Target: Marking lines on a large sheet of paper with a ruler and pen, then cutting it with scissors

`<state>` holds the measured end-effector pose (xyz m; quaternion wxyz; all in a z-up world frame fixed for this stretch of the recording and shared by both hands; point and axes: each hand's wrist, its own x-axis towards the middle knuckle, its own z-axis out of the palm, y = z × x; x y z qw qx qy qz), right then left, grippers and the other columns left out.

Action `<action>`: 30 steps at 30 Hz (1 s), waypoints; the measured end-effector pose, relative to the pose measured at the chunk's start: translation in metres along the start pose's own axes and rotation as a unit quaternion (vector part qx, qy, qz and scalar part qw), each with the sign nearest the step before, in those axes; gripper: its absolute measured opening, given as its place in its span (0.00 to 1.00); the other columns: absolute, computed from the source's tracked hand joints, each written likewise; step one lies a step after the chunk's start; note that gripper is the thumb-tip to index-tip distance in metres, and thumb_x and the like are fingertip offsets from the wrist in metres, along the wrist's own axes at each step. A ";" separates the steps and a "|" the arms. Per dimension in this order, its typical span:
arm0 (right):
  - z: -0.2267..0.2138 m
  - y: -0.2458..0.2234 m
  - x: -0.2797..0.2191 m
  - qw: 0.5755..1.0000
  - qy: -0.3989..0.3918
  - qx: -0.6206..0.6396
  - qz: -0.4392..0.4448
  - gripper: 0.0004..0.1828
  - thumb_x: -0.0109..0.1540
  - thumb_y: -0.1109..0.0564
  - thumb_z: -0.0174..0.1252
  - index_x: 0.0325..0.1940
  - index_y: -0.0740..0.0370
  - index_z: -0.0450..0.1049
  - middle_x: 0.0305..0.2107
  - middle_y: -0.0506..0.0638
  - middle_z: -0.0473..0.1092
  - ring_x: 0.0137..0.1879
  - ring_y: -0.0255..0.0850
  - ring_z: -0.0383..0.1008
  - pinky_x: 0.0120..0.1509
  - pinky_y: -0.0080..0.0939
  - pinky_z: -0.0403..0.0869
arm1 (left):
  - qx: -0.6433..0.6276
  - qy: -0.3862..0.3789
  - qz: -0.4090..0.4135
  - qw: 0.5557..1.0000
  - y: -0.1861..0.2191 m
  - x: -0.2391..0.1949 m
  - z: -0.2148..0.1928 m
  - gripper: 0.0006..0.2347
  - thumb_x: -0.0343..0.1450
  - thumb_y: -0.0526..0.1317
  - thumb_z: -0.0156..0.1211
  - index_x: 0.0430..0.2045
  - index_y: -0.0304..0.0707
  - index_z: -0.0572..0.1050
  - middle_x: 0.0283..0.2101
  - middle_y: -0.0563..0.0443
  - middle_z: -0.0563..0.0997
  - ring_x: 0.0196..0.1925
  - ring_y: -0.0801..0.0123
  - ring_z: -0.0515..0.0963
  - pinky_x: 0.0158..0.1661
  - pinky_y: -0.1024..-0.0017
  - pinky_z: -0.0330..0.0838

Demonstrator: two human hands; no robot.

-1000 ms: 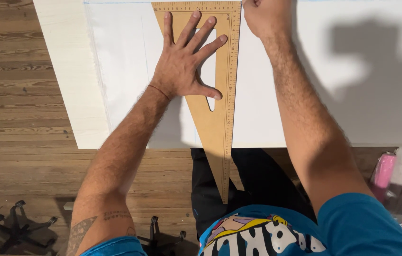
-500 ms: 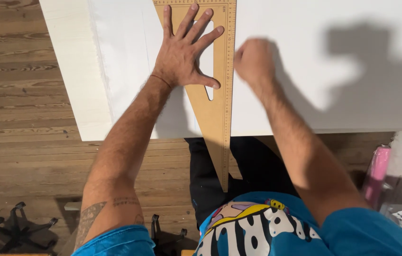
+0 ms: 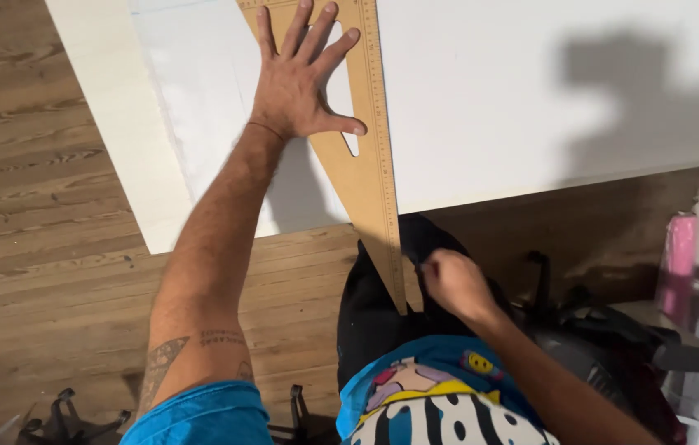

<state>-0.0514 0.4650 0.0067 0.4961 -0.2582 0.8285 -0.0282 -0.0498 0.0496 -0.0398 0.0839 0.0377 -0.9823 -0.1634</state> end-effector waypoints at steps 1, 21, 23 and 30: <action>-0.004 0.015 -0.009 1.000 0.016 0.021 0.008 0.10 0.64 0.53 0.53 0.40 0.56 0.79 0.37 0.52 0.79 0.44 0.51 0.78 0.50 0.52 0.73 | -0.015 -0.003 -0.001 1.000 0.003 -0.002 -0.004 0.55 0.60 0.90 0.35 0.77 0.53 0.56 0.79 0.41 0.54 0.80 0.39 0.49 0.65 0.20 0.26; -0.136 0.068 0.014 0.844 0.249 0.462 -0.110 0.04 0.61 0.73 0.63 0.36 0.71 0.77 0.31 0.59 0.78 0.42 0.45 0.84 0.42 0.37 0.86 | 0.002 -0.005 -0.008 1.000 0.067 0.055 0.019 0.55 0.61 0.89 0.34 0.76 0.52 0.60 0.78 0.41 0.54 0.79 0.41 0.45 0.65 0.20 0.25; -0.145 0.074 0.019 0.844 0.215 0.475 -0.127 0.05 0.62 0.74 0.61 0.38 0.70 0.76 0.31 0.61 0.78 0.41 0.46 0.84 0.45 0.38 0.87 | 0.023 -0.018 -0.023 0.999 0.069 0.060 0.024 0.55 0.59 0.91 0.34 0.77 0.56 0.56 0.79 0.45 0.51 0.81 0.43 0.44 0.68 0.22 0.25; -0.168 0.092 0.037 0.844 0.203 0.471 -0.153 0.05 0.66 0.70 0.60 0.47 0.70 0.76 0.35 0.60 0.78 0.43 0.45 0.83 0.43 0.34 0.84 | 0.017 -0.019 -0.022 0.999 0.075 0.067 0.022 0.55 0.60 0.90 0.35 0.77 0.56 0.58 0.79 0.44 0.53 0.81 0.43 0.45 0.67 0.21 0.26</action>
